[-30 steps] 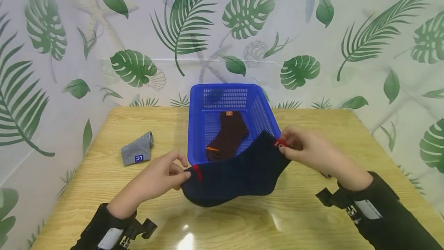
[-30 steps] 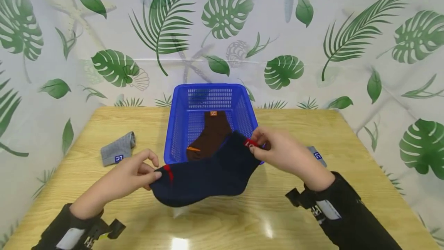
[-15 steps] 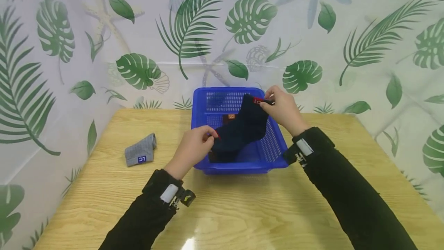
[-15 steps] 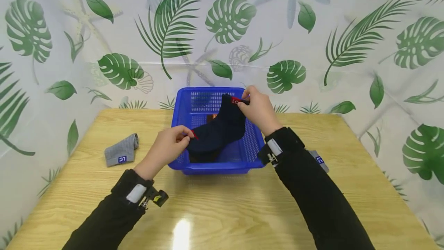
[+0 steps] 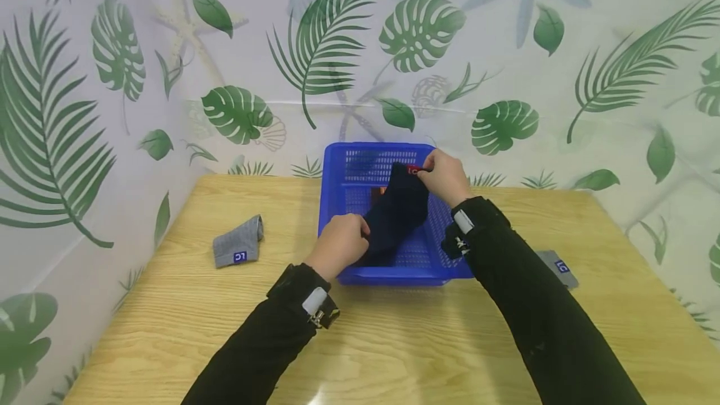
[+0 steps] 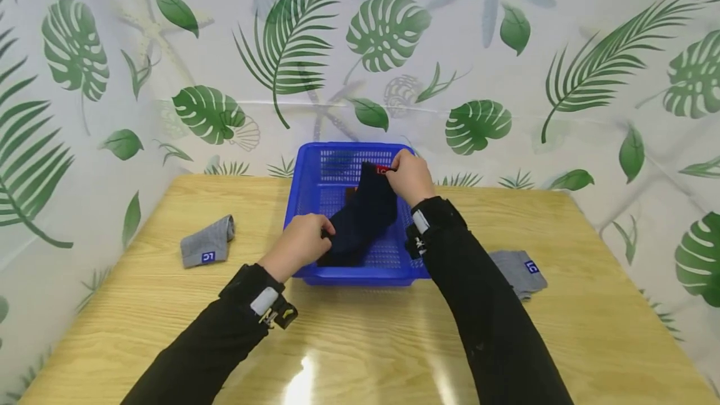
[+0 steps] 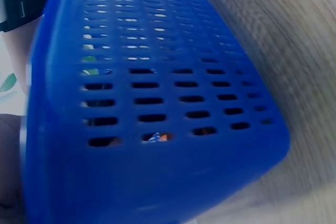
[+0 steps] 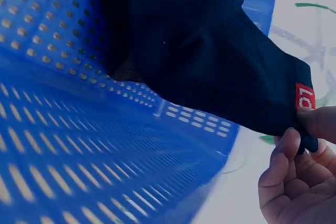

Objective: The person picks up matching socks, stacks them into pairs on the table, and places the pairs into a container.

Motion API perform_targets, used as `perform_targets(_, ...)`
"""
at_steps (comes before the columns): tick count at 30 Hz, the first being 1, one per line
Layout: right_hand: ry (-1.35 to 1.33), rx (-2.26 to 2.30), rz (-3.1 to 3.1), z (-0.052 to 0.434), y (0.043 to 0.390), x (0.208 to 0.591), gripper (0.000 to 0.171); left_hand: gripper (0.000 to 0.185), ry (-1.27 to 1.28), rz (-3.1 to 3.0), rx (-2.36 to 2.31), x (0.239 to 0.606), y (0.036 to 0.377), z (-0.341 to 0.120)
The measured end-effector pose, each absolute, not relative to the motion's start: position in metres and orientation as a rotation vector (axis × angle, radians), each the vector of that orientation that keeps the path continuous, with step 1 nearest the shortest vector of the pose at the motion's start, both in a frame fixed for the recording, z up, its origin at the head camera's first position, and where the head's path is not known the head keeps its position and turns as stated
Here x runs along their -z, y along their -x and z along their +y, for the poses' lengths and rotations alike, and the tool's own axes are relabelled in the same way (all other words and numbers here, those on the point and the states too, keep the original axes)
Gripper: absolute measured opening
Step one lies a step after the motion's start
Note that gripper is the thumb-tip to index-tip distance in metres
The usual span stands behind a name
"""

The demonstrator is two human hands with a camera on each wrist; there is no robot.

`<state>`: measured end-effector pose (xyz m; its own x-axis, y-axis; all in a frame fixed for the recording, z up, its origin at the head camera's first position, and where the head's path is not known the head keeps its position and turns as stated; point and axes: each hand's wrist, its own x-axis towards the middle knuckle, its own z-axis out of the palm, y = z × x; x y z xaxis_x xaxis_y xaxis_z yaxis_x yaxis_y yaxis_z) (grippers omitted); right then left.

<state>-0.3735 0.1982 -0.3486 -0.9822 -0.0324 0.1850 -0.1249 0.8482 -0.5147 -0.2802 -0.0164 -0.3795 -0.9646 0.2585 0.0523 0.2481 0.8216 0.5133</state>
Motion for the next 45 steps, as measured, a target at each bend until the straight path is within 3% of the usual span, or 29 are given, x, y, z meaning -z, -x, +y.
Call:
perform_targets(23,-0.012,-0.86,-2.75,0.174,0.39,0.381,0.014,0.011,-0.32,2.946,-0.594,0.395,0.287,-0.009)
perform_targets(32,-0.2,-0.737,-3.024,0.178,0.392,0.385,0.039,0.035,-0.489,2.891,-0.411,0.389,0.293,-0.008)
perform_targets(40,-0.599,-0.625,-3.38,0.168,0.392,0.402,0.065,0.039,-0.657,2.679,-0.399,0.396,0.301,-0.009)
perform_targets(45,-0.649,-0.552,-3.58,0.169,0.393,0.413,0.075,0.044,-0.673,2.527,-0.341,0.403,0.307,-0.011)
